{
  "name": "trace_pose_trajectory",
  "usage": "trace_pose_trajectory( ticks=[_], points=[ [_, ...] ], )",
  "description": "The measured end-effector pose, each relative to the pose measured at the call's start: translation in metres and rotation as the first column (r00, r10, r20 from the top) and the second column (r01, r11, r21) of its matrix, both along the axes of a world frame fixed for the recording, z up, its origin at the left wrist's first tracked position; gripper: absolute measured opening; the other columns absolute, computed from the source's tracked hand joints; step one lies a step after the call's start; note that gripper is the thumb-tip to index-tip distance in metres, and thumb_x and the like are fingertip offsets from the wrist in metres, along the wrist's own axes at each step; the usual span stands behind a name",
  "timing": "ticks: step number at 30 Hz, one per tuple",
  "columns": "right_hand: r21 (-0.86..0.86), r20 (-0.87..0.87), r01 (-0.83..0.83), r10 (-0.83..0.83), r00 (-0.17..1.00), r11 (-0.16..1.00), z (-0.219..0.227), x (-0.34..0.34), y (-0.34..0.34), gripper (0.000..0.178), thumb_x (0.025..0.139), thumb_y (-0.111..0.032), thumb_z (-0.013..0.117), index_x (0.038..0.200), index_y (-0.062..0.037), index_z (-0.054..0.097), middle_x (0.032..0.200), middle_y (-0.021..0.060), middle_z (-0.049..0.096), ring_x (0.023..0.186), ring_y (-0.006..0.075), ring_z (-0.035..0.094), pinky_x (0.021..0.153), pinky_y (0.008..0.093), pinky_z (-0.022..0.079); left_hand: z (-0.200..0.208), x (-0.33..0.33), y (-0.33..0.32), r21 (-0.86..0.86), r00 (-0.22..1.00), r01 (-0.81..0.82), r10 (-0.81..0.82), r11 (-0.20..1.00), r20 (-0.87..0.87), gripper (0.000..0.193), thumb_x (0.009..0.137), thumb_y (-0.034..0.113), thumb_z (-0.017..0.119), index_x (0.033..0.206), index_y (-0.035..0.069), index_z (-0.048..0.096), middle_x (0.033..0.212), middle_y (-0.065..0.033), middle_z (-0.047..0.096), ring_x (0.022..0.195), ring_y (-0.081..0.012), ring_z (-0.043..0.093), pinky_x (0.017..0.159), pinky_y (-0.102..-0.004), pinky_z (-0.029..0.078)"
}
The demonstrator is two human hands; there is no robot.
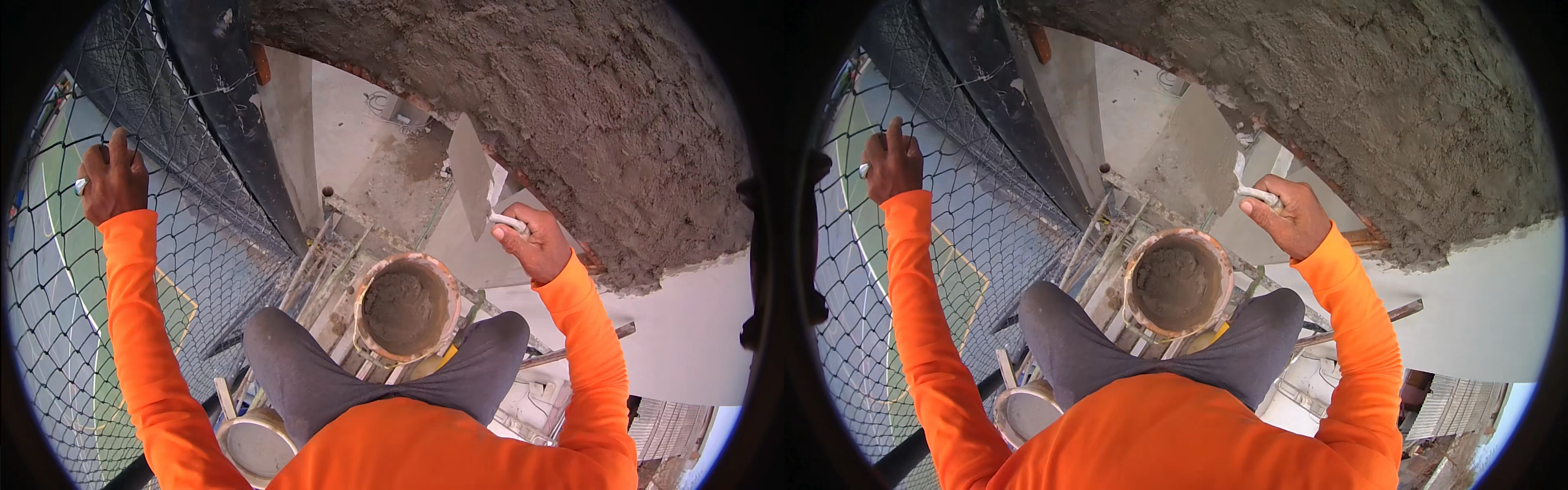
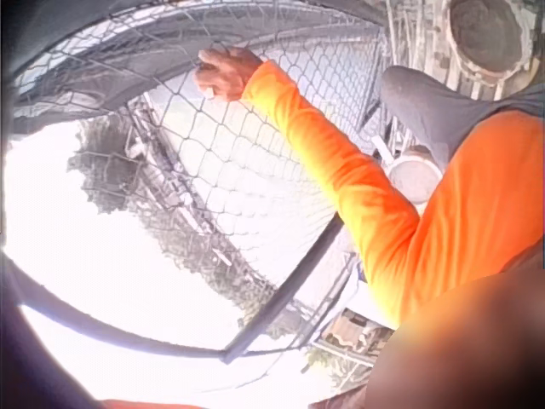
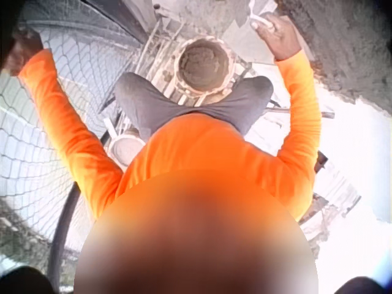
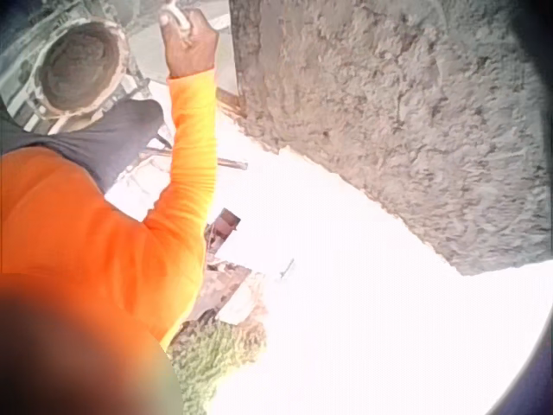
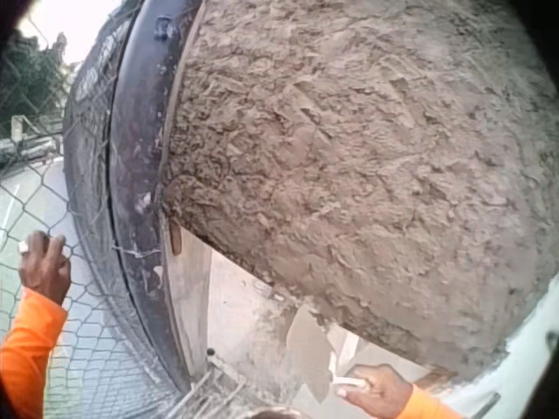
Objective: The person scoops wet cement from a bucket with a trowel and applies it to a wall while standing on scaffolding. They repeatedly smooth the surface and add more material to cover the area.
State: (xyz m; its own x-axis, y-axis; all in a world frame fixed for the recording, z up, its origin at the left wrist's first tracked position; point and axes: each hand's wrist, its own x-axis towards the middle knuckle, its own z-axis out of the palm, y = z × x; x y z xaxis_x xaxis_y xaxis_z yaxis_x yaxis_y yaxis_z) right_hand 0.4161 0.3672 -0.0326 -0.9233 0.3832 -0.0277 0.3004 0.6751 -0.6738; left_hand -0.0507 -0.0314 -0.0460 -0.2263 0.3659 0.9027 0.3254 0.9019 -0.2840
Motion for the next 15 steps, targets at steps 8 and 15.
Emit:
trace_pose_trajectory(
  ticks=[8,15],
  points=[
    [0.407,0.855,-0.556,-0.088,0.511,0.725,-0.212,0.014,-0.082,0.021,0.092,-0.022,0.060,0.100,-0.0097,0.074,0.109,0.0086,0.074,0.102,0.0254,0.071,0.078,0.0447,0.058,-0.003,-0.015,-0.008,-0.059,0.995,-0.068,0.072,0.996,0.066,0.041,0.079,0.025,0.076,0.117,0.038,0.069,0.104,0.0006,0.067,0.088,-0.0208,0.070,0.063,-0.0372,0.061],
    [0.413,0.782,-0.259,-0.194,0.592,0.873,-0.326,0.019,-0.114,0.025,0.094,-0.022,0.057,0.107,-0.0089,0.074,0.106,0.0117,0.075,0.098,0.0309,0.072,0.082,0.0444,0.058,-0.003,-0.015,-0.011,-0.069,0.994,-0.075,0.080,0.995,0.075,0.038,0.080,0.026,0.075,0.116,0.039,0.070,0.102,0.0014,0.068,0.089,-0.0215,0.070,0.064,-0.0384,0.061]
  ],
)
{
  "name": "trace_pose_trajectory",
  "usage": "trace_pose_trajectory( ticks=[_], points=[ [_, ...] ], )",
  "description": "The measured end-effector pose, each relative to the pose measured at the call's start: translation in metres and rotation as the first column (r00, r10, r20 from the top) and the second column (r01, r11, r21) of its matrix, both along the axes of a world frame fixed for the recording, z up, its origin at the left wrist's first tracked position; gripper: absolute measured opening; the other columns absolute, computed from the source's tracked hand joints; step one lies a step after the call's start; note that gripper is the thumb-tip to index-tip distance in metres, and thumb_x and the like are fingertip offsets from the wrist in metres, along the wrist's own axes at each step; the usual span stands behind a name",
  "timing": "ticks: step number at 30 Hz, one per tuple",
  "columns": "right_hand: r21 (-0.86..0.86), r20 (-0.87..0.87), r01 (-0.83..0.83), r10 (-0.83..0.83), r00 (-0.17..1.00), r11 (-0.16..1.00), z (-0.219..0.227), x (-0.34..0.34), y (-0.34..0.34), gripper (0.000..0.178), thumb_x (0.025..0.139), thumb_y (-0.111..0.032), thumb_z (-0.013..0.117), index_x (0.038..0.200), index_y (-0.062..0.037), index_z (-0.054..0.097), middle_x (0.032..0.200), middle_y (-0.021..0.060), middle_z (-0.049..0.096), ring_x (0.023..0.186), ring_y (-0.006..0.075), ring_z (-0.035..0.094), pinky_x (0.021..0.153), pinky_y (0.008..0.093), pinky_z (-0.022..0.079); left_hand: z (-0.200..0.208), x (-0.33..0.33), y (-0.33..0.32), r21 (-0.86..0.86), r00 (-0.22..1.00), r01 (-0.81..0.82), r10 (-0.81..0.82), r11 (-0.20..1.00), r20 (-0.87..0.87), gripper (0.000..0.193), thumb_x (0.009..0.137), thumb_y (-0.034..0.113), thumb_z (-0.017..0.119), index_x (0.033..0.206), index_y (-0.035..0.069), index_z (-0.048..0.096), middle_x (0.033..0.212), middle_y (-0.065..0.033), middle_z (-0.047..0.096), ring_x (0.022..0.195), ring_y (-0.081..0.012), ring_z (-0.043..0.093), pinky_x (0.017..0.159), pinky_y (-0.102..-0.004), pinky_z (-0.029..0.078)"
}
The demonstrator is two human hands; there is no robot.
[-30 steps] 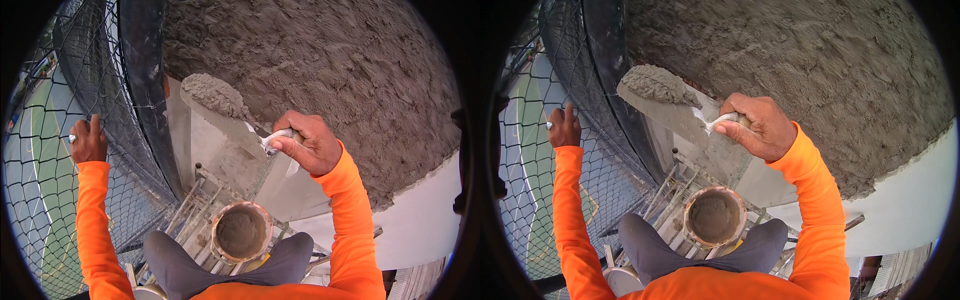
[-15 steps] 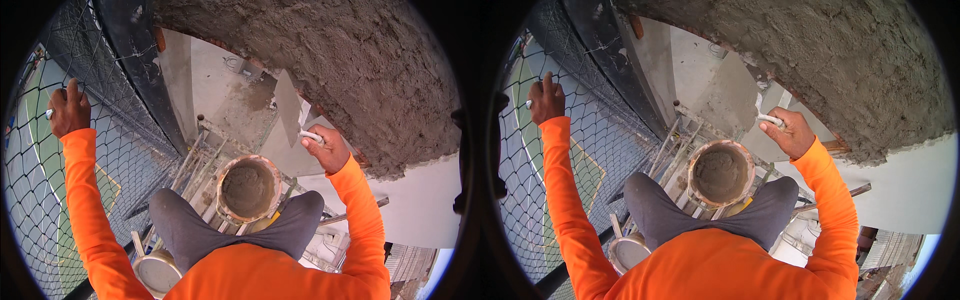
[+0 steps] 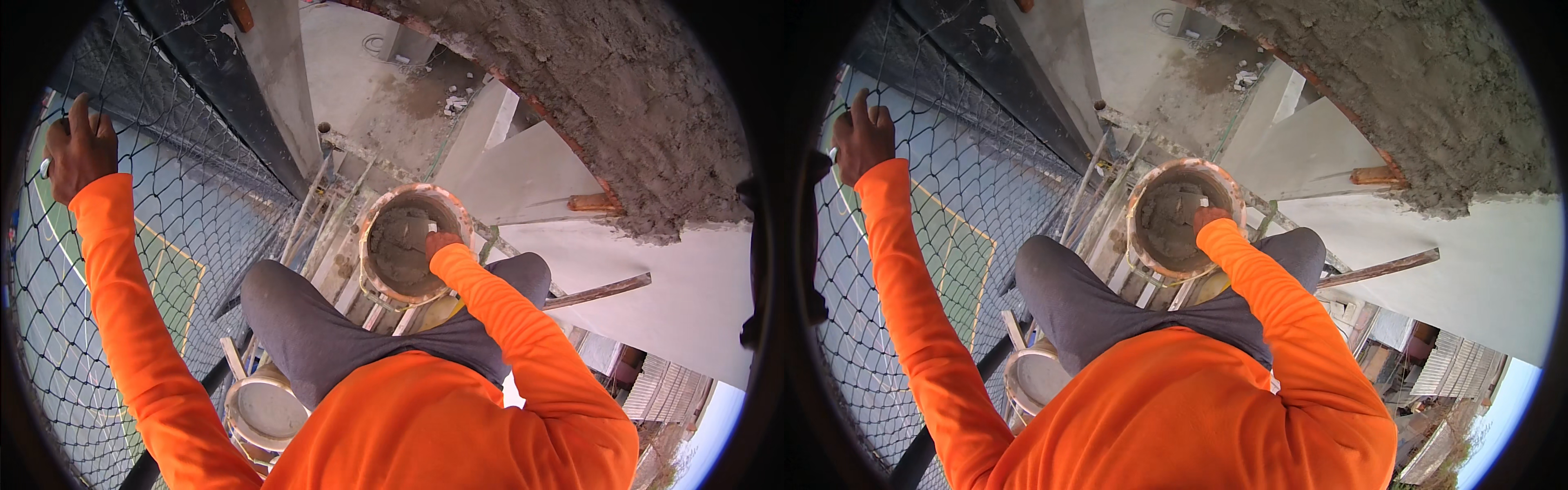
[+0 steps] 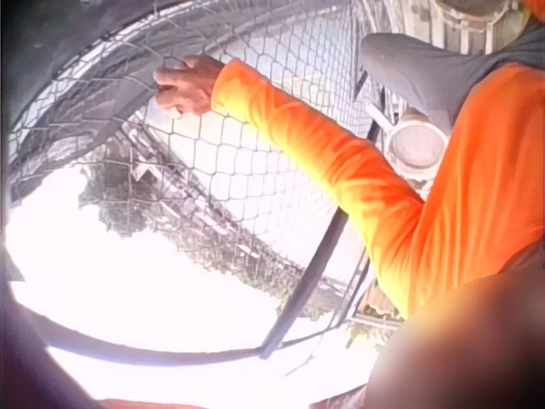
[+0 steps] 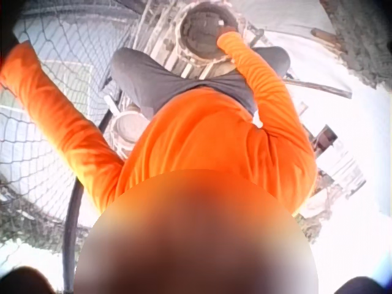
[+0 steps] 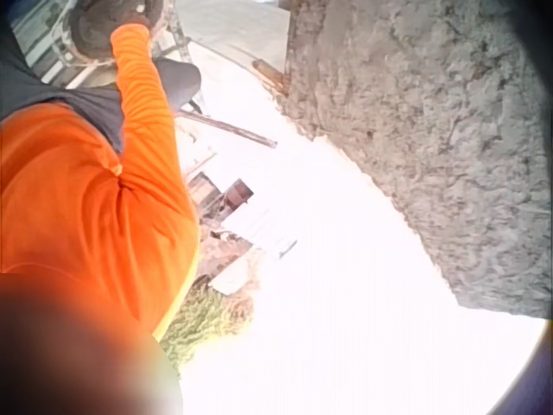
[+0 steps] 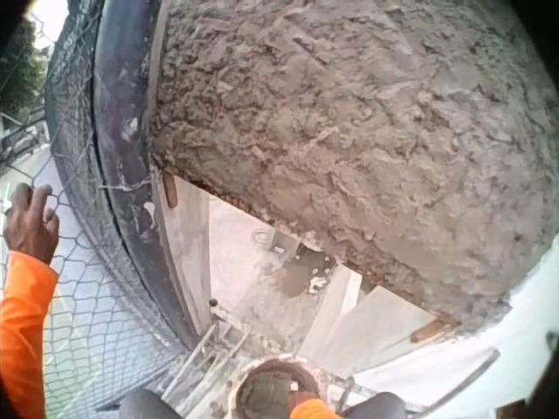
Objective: The person scoops wet cement from a bucket with a trowel and applies it to a wall while standing on scaffolding. They repeatedly smooth the surface and add more material to cover the area.
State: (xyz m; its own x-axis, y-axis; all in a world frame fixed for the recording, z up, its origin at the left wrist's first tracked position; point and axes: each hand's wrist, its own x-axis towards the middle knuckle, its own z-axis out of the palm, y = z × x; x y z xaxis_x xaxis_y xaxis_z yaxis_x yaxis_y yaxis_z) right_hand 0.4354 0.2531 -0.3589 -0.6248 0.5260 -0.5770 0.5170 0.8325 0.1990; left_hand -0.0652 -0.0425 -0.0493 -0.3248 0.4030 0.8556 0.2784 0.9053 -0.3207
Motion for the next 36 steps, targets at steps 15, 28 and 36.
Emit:
trace_pose_trajectory(
  ticks=[15,28,36],
  points=[
    [-0.399,-0.322,0.036,-0.177,0.930,0.916,0.101,0.070,0.017,0.033,0.093,-0.034,0.059,0.107,-0.0056,0.065,0.099,0.0196,0.071,0.094,0.0436,0.067,0.086,0.0525,0.052,-0.002,0.000,0.006,-0.006,0.988,-0.153,0.153,0.988,0.019,0.037,0.082,0.027,0.071,0.118,0.038,0.071,0.109,-0.0016,0.070,0.094,-0.0226,0.071,0.069,-0.0392,0.062],
    [-0.296,-0.316,0.109,-0.205,0.926,0.949,0.096,0.077,0.012,0.034,0.098,-0.036,0.057,0.112,-0.0064,0.064,0.102,0.0199,0.072,0.095,0.0408,0.069,0.083,0.0505,0.053,-0.057,0.189,0.085,0.078,0.801,0.561,-0.564,0.824,0.200,0.036,0.080,0.027,0.081,0.115,0.022,0.075,0.132,-0.0062,0.055,0.139,-0.0343,0.033,0.114,-0.0599,0.023],
    [-0.307,-0.319,0.182,-0.281,0.905,0.934,0.102,0.069,-0.005,0.034,0.098,-0.038,0.057,0.111,-0.0061,0.061,0.096,0.0204,0.073,0.094,0.0412,0.070,0.082,0.0501,0.053,-0.217,0.398,0.182,0.216,0.112,0.809,-0.503,0.547,0.857,0.031,0.069,0.029,0.083,0.094,0.014,0.073,0.143,-0.0082,0.050,0.146,-0.0385,0.030,0.115,-0.0736,0.014]
  ],
)
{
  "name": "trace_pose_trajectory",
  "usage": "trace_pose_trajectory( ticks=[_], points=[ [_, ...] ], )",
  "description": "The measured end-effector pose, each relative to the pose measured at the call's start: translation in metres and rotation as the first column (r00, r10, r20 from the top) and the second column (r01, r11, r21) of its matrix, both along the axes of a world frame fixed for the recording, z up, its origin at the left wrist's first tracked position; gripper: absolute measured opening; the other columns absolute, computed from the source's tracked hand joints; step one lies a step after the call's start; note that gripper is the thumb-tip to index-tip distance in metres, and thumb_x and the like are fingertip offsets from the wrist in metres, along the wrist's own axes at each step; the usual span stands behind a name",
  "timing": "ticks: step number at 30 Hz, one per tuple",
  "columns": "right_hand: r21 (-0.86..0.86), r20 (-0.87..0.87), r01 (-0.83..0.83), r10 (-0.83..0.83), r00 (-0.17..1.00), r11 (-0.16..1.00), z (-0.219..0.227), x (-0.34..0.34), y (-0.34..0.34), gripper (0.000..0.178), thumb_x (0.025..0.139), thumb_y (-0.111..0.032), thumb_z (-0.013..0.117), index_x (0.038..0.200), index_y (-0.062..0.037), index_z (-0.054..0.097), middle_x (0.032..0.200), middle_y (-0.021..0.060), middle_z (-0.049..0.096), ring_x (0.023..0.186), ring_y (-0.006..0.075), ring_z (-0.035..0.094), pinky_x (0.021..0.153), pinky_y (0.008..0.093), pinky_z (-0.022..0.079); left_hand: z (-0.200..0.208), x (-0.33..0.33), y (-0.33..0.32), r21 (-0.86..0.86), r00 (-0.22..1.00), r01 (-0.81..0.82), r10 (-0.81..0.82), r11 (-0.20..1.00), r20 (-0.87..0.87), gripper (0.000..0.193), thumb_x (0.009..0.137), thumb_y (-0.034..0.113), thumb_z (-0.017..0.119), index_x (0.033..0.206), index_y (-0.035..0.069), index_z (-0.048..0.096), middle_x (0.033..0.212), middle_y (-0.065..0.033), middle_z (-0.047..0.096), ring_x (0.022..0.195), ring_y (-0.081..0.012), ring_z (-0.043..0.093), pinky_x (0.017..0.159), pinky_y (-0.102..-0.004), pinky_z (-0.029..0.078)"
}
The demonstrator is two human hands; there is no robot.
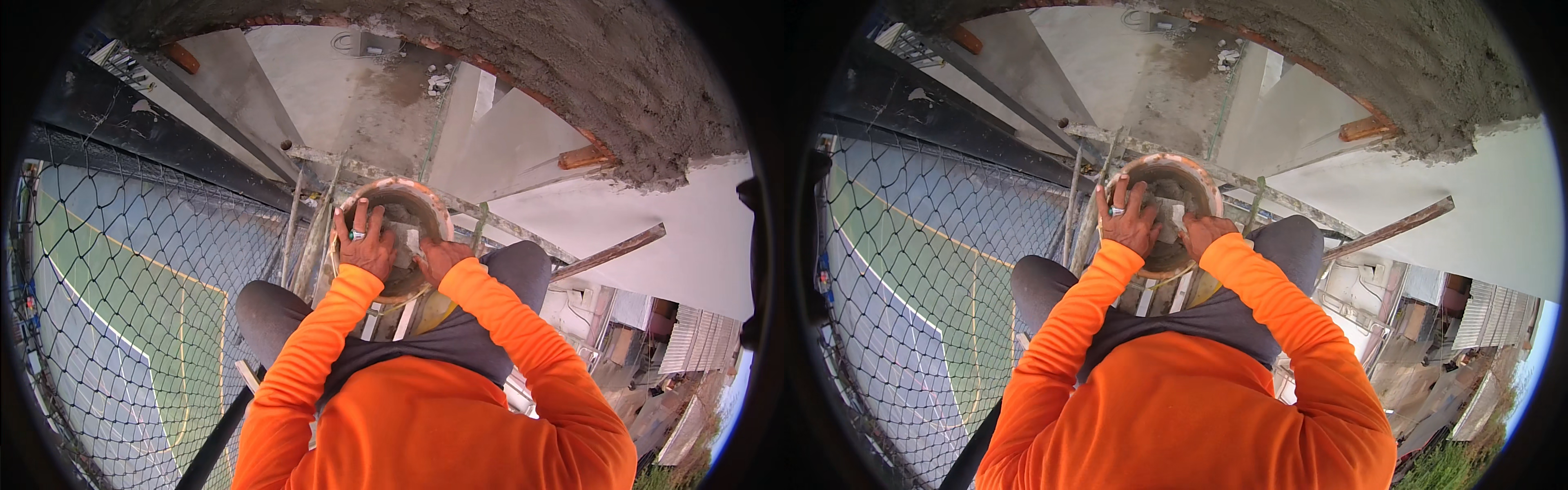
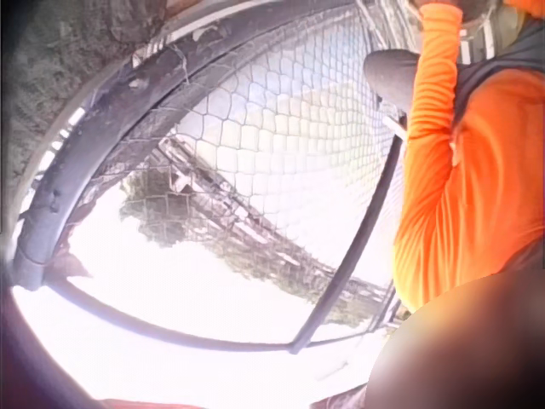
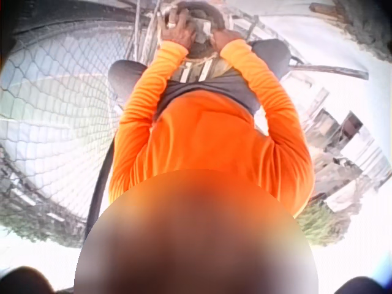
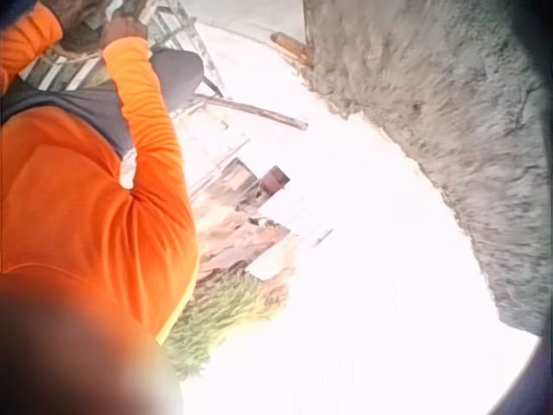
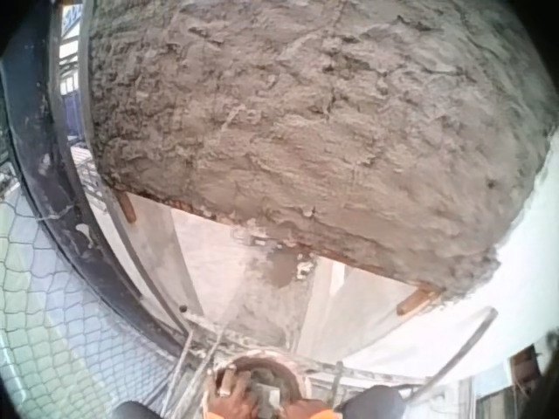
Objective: The person scoops wet cement from a bucket with a trowel and applies it to a wall while standing on scaffolding. They repeatedly smooth the surface and add more material to cover the area.
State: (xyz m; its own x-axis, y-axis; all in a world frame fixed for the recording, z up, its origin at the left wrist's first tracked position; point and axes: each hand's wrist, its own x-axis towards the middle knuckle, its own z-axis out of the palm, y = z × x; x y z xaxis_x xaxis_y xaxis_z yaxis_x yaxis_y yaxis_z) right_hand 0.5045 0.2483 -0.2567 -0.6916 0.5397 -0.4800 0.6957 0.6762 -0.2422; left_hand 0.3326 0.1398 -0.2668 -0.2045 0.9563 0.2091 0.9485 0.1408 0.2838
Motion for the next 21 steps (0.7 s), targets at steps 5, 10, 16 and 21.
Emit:
trace_pose_trajectory(
  ticks=[5,10,16,21],
  points=[
    [-0.028,-0.010,0.009,-0.009,1.000,1.000,-0.001,0.004,0.002,0.034,0.098,-0.036,0.059,0.113,-0.0058,0.061,0.096,0.0205,0.073,0.094,0.0414,0.070,0.083,0.0508,0.053,-0.033,0.007,0.018,0.049,0.984,0.049,-0.040,0.998,-0.176,0.015,0.079,0.021,0.066,0.076,0.007,0.070,0.138,-0.0131,0.054,0.146,-0.0407,0.031,0.113,-0.0772,0.019],
    [-0.064,-0.029,0.013,-0.014,0.999,0.998,0.000,0.014,0.002,0.036,0.098,-0.037,0.059,0.116,-0.0064,0.061,0.097,0.0208,0.072,0.096,0.0417,0.070,0.084,0.0515,0.053,-0.020,0.018,0.012,0.065,0.993,0.091,-0.085,0.994,-0.080,0.012,0.075,0.019,0.068,0.072,0.007,0.070,0.130,-0.0113,0.057,0.143,-0.0381,0.035,0.114,-0.0743,0.018],
    [-0.129,0.086,-0.044,0.056,0.995,0.991,-0.002,0.017,0.008,0.035,0.098,-0.035,0.058,0.116,-0.0059,0.064,0.103,0.0196,0.072,0.103,0.0384,0.068,0.091,0.0486,0.052,0.058,0.008,0.074,0.045,0.986,0.047,-0.054,0.998,0.157,0.020,0.086,0.020,0.068,0.100,0.006,0.075,0.130,-0.0087,0.059,0.140,-0.0335,0.038,0.113,-0.0675,0.022],
    [-0.143,0.077,-0.046,0.057,0.995,0.989,0.011,0.016,0.016,0.047,0.096,-0.044,0.060,0.124,-0.0064,0.063,0.104,0.0201,0.072,0.106,0.0398,0.066,0.092,0.0501,0.050,0.138,-0.057,0.097,0.477,0.970,-0.212,0.125,0.853,0.208,0.020,0.093,0.024,0.068,0.100,0.006,0.073,0.129,-0.0097,0.061,0.136,-0.0351,0.046,0.113,-0.0631,0.028]
  ],
)
